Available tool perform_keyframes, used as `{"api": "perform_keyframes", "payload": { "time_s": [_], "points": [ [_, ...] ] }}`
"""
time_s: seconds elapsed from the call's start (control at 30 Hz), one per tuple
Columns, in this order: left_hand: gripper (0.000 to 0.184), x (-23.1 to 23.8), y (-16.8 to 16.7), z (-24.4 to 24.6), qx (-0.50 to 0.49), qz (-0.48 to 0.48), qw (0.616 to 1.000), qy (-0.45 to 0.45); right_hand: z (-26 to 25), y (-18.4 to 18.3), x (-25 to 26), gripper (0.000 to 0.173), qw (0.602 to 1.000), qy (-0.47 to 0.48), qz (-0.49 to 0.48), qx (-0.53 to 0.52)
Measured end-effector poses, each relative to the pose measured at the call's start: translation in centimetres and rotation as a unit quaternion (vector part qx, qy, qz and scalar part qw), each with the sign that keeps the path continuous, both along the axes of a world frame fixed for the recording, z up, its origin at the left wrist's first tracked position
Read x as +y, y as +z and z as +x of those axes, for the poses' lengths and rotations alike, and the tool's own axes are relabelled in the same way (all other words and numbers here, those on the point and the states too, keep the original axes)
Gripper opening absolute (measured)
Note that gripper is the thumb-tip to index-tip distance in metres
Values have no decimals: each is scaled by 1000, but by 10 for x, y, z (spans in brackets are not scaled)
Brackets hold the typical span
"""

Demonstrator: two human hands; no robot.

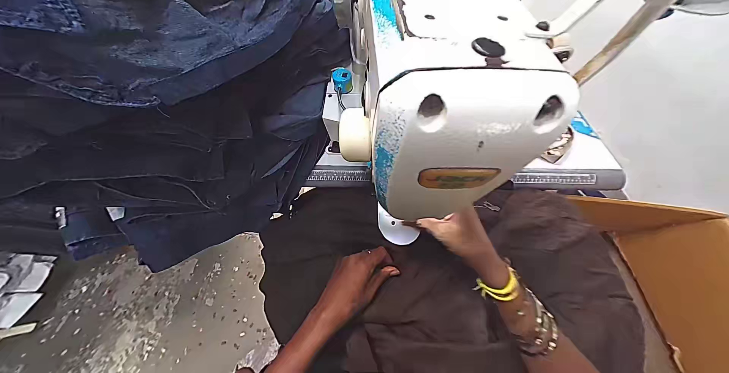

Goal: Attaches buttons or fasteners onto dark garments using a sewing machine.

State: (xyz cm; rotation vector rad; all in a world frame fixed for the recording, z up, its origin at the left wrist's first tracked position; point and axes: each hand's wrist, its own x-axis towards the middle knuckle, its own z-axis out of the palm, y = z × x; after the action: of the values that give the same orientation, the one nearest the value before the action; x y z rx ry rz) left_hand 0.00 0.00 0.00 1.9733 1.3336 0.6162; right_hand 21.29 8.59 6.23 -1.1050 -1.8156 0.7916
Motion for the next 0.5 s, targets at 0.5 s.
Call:
{"api": "perform_keyframes", "payload": {
  "time_s": [0.5],
  "points": [
    [18,30,54,-5,-217,83,962,142,37,20,3,40,970,138,-168,-111]
  ]
}}
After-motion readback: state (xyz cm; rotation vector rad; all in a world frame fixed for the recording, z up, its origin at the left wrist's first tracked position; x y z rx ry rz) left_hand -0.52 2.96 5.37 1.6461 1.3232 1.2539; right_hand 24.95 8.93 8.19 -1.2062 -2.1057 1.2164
